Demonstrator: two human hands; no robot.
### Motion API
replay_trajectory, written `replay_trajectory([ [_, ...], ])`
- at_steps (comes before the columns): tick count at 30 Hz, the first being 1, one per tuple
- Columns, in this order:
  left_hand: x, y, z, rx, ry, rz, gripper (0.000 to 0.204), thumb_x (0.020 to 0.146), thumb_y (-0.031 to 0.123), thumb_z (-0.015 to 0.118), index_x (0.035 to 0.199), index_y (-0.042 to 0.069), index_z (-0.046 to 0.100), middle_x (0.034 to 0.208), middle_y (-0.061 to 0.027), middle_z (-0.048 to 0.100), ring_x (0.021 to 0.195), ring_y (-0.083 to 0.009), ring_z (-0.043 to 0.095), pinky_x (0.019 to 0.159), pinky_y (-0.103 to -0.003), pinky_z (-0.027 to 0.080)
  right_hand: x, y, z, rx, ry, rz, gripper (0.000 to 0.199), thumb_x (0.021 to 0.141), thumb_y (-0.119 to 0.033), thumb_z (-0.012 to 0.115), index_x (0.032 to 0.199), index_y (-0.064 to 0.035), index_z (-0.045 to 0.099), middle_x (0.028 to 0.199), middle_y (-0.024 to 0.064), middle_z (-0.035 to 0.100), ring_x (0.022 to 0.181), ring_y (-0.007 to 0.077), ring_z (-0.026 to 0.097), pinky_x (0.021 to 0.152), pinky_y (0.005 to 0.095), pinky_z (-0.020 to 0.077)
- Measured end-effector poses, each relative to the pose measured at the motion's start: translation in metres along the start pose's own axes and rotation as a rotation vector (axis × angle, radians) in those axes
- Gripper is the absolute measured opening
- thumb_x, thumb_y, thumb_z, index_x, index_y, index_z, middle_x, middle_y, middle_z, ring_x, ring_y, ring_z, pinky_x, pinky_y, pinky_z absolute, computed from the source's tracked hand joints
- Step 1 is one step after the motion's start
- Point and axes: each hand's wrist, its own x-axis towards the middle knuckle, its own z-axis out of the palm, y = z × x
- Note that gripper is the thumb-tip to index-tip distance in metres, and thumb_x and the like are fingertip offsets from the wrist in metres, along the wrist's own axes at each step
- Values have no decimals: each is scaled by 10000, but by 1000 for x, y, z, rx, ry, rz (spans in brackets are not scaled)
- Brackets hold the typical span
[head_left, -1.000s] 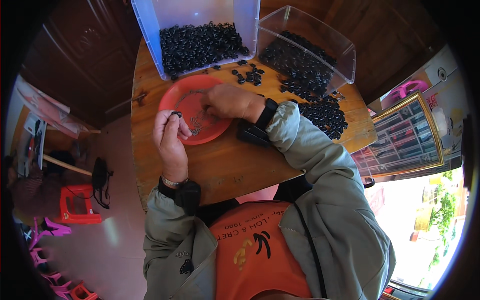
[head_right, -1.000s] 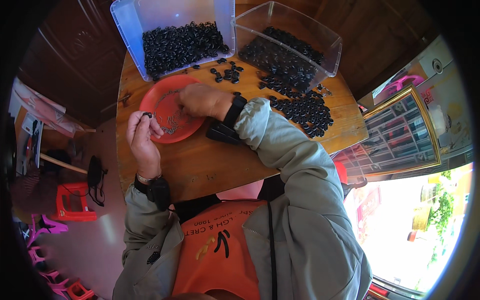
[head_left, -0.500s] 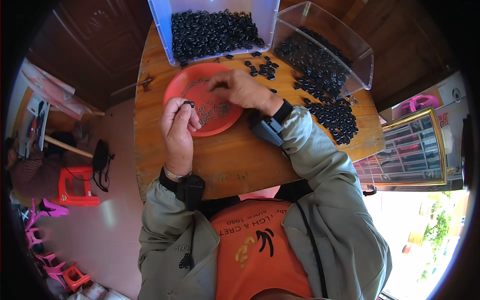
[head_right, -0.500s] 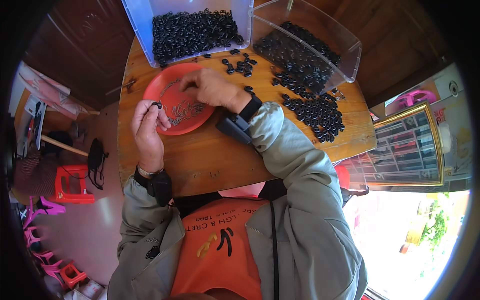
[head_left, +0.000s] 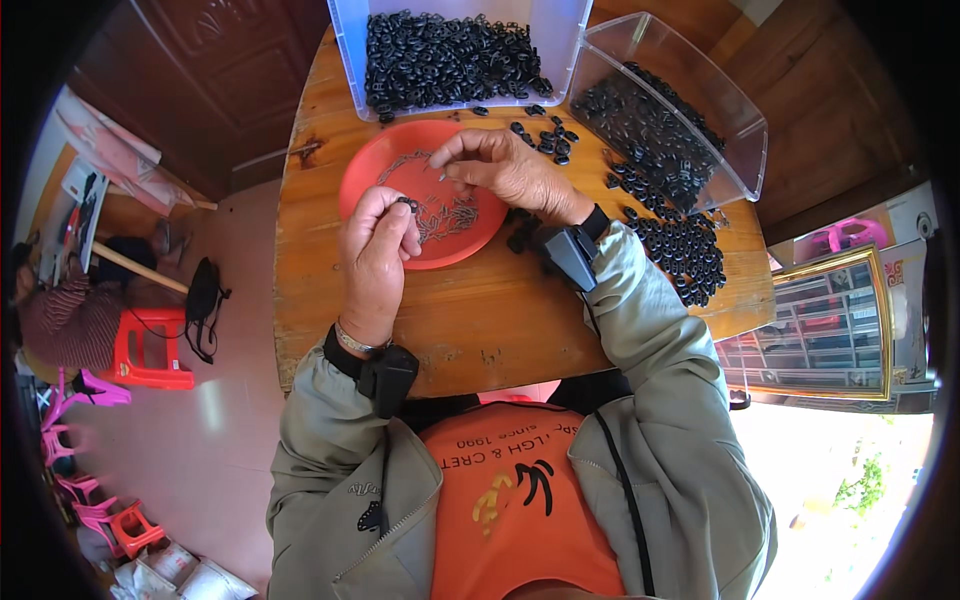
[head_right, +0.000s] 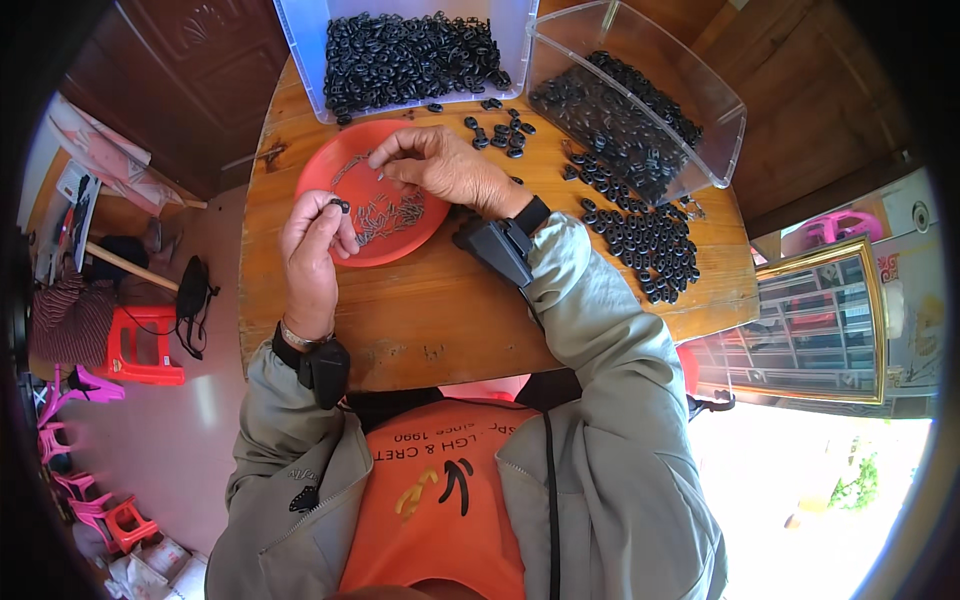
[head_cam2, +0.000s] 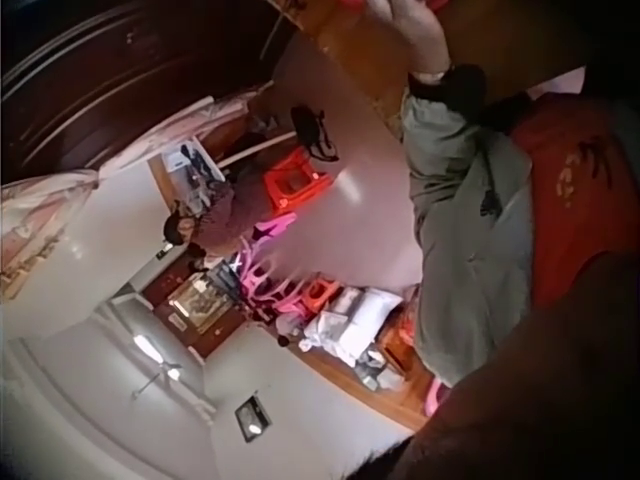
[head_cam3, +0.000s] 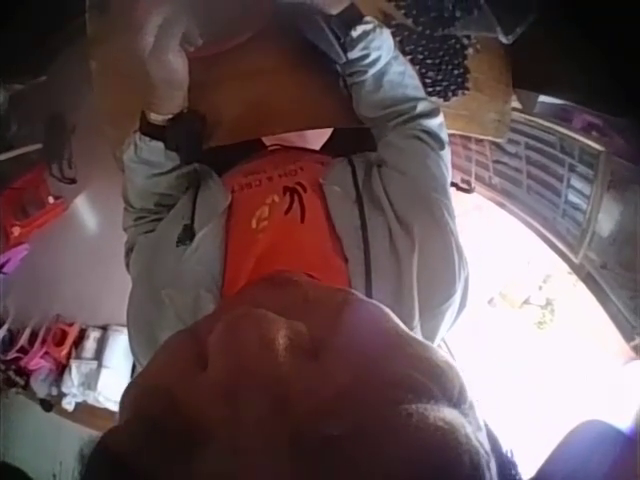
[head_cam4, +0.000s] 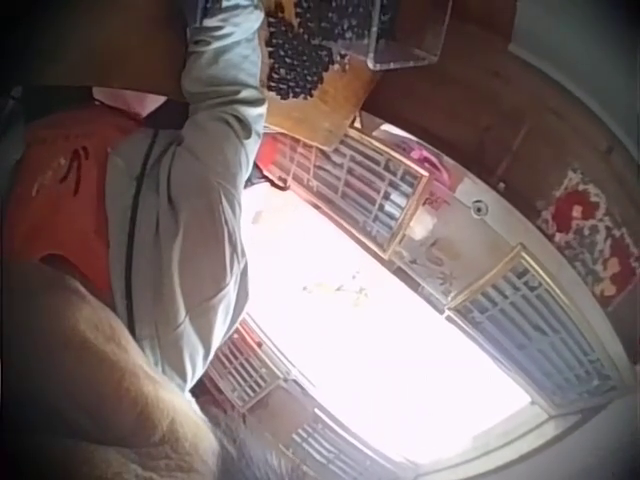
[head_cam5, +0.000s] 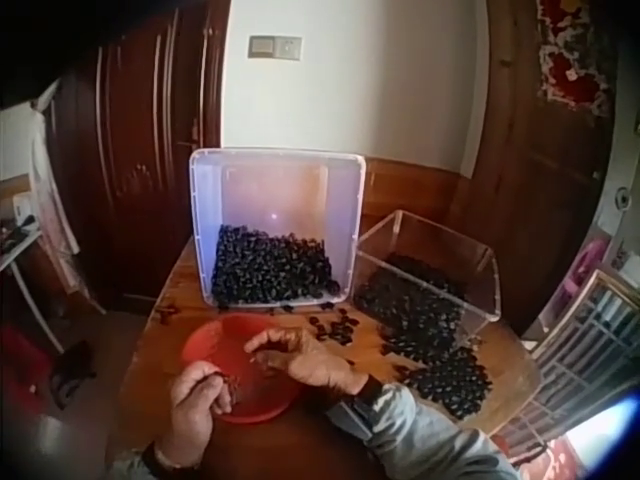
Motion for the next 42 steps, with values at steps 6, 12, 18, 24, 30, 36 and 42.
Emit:
replay_trajectory([
  [6, 2, -3, 1, 55, -4, -28, 157, 932, 148, 468, 898, 25, 561, 748, -33, 579, 667, -93, 523, 615, -234, 405, -3, -5, 10, 90, -39, -30, 176, 889, 10, 581, 1056, -9, 630, 918, 17, 635, 800, 76, 585, 767, 240, 494],
  [12, 5, -8, -3, 27, -53, 0, 167, 921, 158, 529, 909, -1, 579, 736, -31, 584, 669, -86, 534, 614, -228, 425, -9, -13, 31, 76, -99, -147, 149, 894, 34, 579, 1028, -15, 625, 920, 9, 634, 845, 82, 601, 792, 234, 511],
  [18, 5, -10, -4, -64, -35, -47, 161, 916, 155, 531, 891, 5, 587, 726, -31, 584, 671, -95, 549, 617, -237, 429, -11, -13, 36, 69, -91, -212, 132, 896, 35, 583, 1011, -17, 618, 909, 3, 635, 833, 82, 604, 745, 239, 527],
  [24, 7, -11, -10, -209, -22, -94, 145, 910, 129, 523, 891, 3, 592, 760, -39, 599, 677, -112, 569, 618, -241, 437, -12, -16, 33, 4, -13, -201, 123, 886, 39, 596, 996, -12, 619, 909, 15, 636, 827, 81, 609, 754, 241, 532],
  [30, 8, -6, -5, -175, -23, -101, 147, 908, 124, 516, 879, 3, 595, 780, -42, 607, 683, -112, 570, 625, -241, 439, -10, -12, 34, 7, 10, -257, 104, 887, 31, 601, 982, -9, 617, 888, 12, 632, 821, 87, 618, 735, 242, 536],
  [36, 8, -10, -11, -200, -73, -122, 155, 903, 141, 521, 872, 8, 593, 792, -49, 607, 691, -118, 570, 636, -242, 430, -12, -15, 41, -6, -54, -274, 112, 878, 57, 589, 963, -11, 611, 881, 14, 631, 809, 91, 617, 717, 242, 536],
  [42, 10, -11, -13, -298, -86, -184, 155, 903, 143, 523, 861, 12, 595, 771, -39, 595, 682, -119, 559, 638, -247, 420, -10, -13, 40, -474, 60, -598, 149, 859, 91, 578, 972, -2, 603, 871, 23, 636, 800, 93, 622, 712, 248, 533],
])
